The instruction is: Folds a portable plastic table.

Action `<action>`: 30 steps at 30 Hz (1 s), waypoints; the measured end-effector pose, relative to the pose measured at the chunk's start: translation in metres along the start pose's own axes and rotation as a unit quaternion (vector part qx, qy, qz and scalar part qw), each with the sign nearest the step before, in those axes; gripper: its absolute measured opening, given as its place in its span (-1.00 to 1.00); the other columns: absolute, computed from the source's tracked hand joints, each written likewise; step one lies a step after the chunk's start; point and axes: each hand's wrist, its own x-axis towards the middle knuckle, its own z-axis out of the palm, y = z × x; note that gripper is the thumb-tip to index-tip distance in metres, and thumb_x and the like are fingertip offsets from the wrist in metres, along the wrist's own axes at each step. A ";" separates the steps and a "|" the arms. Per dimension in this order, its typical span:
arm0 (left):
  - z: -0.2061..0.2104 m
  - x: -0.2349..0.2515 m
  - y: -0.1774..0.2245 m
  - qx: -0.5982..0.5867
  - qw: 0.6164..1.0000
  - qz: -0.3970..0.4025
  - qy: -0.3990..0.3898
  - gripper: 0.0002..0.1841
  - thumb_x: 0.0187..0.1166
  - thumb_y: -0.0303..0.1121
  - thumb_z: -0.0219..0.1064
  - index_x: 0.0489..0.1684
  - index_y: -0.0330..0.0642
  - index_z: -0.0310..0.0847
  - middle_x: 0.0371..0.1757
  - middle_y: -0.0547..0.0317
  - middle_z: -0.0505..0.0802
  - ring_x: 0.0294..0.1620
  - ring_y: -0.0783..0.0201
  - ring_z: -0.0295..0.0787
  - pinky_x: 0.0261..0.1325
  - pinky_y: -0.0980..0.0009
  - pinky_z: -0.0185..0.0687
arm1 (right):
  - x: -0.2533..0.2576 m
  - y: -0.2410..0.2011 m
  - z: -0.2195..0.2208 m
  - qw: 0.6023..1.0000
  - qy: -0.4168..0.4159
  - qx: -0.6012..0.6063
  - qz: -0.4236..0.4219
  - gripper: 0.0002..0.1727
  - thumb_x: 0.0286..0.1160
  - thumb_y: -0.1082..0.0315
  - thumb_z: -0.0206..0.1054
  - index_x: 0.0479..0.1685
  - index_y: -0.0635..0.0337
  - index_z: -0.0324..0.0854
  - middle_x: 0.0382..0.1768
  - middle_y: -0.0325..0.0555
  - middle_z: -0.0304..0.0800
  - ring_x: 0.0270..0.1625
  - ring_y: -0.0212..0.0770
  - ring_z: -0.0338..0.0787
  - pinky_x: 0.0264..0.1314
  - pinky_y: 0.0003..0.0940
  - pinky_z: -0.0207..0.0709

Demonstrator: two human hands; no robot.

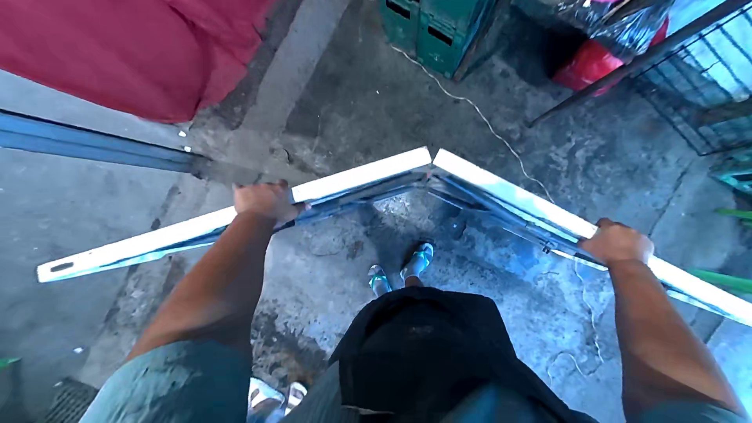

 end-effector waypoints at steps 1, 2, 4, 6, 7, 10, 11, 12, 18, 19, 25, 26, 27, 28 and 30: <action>-0.005 0.002 0.008 0.001 1.000 0.001 0.002 -0.18 0.38 0.38 0.39 0.34 -0.19 0.62 0.13 -0.44 0.81 0.26 -0.47 0.71 0.32 -0.50 0.42 | -0.001 0.003 0.003 1.000 0.004 0.010 0.009 -0.32 0.22 -0.07 0.57 0.29 0.18 0.65 0.16 0.43 0.77 0.26 0.49 0.74 0.12 0.58 0.50; -0.012 0.005 0.017 -0.001 1.000 0.001 0.006 -0.19 0.38 0.38 0.39 0.31 -0.20 0.63 0.13 -0.45 0.81 0.24 -0.48 0.72 0.25 -0.52 0.45 | -0.001 0.006 0.006 1.000 0.010 0.021 0.017 -0.32 0.21 -0.08 0.58 0.28 0.18 0.65 0.14 0.43 0.78 0.25 0.49 0.75 0.11 0.59 0.50; -0.029 0.008 0.038 -0.010 1.000 0.002 0.011 -0.17 0.37 0.40 0.37 0.27 -0.24 0.64 0.12 -0.48 0.80 0.21 -0.50 0.72 0.14 -0.53 0.50 | -0.001 0.009 0.006 0.998 0.015 0.043 0.038 -0.31 0.24 -0.08 0.59 0.30 0.18 0.63 0.14 0.47 0.77 0.25 0.52 0.74 0.12 0.60 0.49; -0.047 0.009 0.060 -0.018 1.000 0.013 0.020 -0.19 0.40 0.38 0.36 0.24 -0.27 0.64 0.10 -0.51 0.79 0.18 -0.52 0.73 0.06 -0.54 0.52 | 0.003 0.011 0.006 0.996 0.019 0.066 0.063 -0.29 0.27 -0.09 0.58 0.35 0.18 0.61 0.16 0.49 0.75 0.27 0.53 0.72 0.14 0.60 0.48; -0.057 0.010 0.072 -0.020 0.999 0.018 0.026 -0.19 0.42 0.39 0.34 0.19 -0.29 0.67 0.10 -0.50 0.80 0.19 -0.51 0.73 0.05 -0.53 0.53 | 0.006 0.013 0.007 0.994 0.025 0.080 0.074 -0.28 0.29 -0.10 0.58 0.35 0.20 0.61 0.15 0.51 0.75 0.26 0.55 0.72 0.13 0.61 0.48; -0.076 0.015 0.106 -0.045 0.998 0.027 0.044 -0.14 0.45 0.44 0.25 0.20 -0.33 0.64 0.13 -0.52 0.78 0.22 -0.53 0.71 0.09 -0.54 0.50 | 0.019 0.022 0.007 0.983 0.055 0.153 0.089 -0.27 0.35 -0.12 0.56 0.38 0.21 0.57 0.15 0.57 0.73 0.26 0.62 0.69 0.13 0.67 0.44; -0.082 0.017 0.115 -0.065 0.996 0.026 0.053 -0.12 0.47 0.46 0.21 0.26 -0.34 0.61 0.16 -0.54 0.77 0.24 -0.55 0.69 0.10 -0.56 0.48 | 0.023 0.027 0.006 0.976 0.068 0.193 0.078 -0.28 0.40 -0.10 0.55 0.45 0.18 0.54 0.20 0.57 0.71 0.30 0.63 0.66 0.17 0.70 0.40; -0.087 0.019 0.123 -0.088 0.994 0.029 0.061 -0.08 0.49 0.47 0.16 0.35 -0.34 0.56 0.18 -0.58 0.75 0.26 -0.59 0.67 0.11 -0.58 0.47 | 0.026 0.034 0.007 0.965 0.083 0.241 0.059 -0.28 0.44 -0.02 0.54 0.54 0.14 0.51 0.30 0.55 0.66 0.37 0.63 0.61 0.26 0.72 0.34; -0.089 0.030 0.130 -0.168 0.977 0.104 0.084 -0.09 0.52 0.30 0.34 0.65 -0.28 0.26 0.38 -0.57 0.64 0.48 -0.59 0.49 0.33 -0.55 0.40 | 0.050 0.076 0.013 0.942 0.089 0.324 -0.014 -0.01 0.28 0.27 0.69 0.81 0.00 0.23 0.64 0.43 0.37 0.66 0.55 0.34 0.55 0.67 0.16; -0.083 0.032 0.125 -0.172 0.974 0.116 0.094 -0.07 0.47 0.26 0.42 0.66 -0.29 0.25 0.40 -0.55 0.63 0.49 -0.58 0.48 0.35 -0.54 0.40 | 0.052 0.076 0.011 0.942 0.075 0.326 -0.009 -0.02 0.30 0.26 0.68 0.81 0.03 0.23 0.64 0.43 0.37 0.67 0.53 0.34 0.55 0.67 0.15; -0.031 0.038 0.057 -0.209 0.976 0.048 0.047 0.03 0.29 0.14 0.64 0.73 -0.10 0.13 0.24 -0.61 0.70 0.24 -0.64 0.65 0.14 -0.65 0.44 | 0.044 0.102 0.035 0.947 0.076 0.311 0.021 -0.01 0.28 0.22 0.69 0.81 -0.03 0.22 0.62 0.49 0.36 0.62 0.59 0.36 0.49 0.72 0.18; -0.019 0.037 0.039 -0.229 0.972 0.026 0.038 0.05 0.27 0.16 0.64 0.75 -0.08 0.11 0.25 -0.60 0.70 0.27 -0.63 0.64 0.18 -0.65 0.43 | 0.037 0.112 0.046 0.949 0.080 0.303 0.040 0.01 0.29 0.17 0.68 0.82 -0.03 0.19 0.65 0.49 0.30 0.65 0.59 0.32 0.51 0.70 0.15; -0.009 0.034 0.022 -0.255 0.966 0.008 0.034 0.07 0.26 0.16 0.65 0.77 -0.08 0.11 0.27 -0.62 0.69 0.30 -0.63 0.61 0.24 -0.65 0.40 | 0.028 0.120 0.057 0.948 0.087 0.300 0.060 0.03 0.29 0.14 0.66 0.84 -0.01 0.15 0.71 0.45 0.21 0.71 0.54 0.24 0.58 0.65 0.11; 0.000 0.030 0.007 -0.274 0.961 0.001 0.034 0.08 0.25 0.14 0.67 0.78 -0.08 0.11 0.30 -0.63 0.67 0.33 -0.63 0.59 0.29 -0.64 0.37 | 0.017 0.128 0.069 0.946 0.100 0.300 0.076 0.04 0.29 0.13 0.64 0.84 0.03 0.14 0.77 0.41 0.14 0.76 0.49 0.18 0.64 0.58 0.10; 0.019 0.023 -0.021 -0.265 0.964 -0.009 0.030 0.09 0.22 0.14 0.69 0.78 -0.06 0.13 0.33 -0.62 0.66 0.36 -0.63 0.57 0.31 -0.63 0.36 | -0.012 0.139 0.095 0.940 0.121 0.305 0.092 0.04 0.29 0.17 0.63 0.84 0.15 0.13 0.81 0.40 0.05 0.81 0.46 0.11 0.76 0.43 0.05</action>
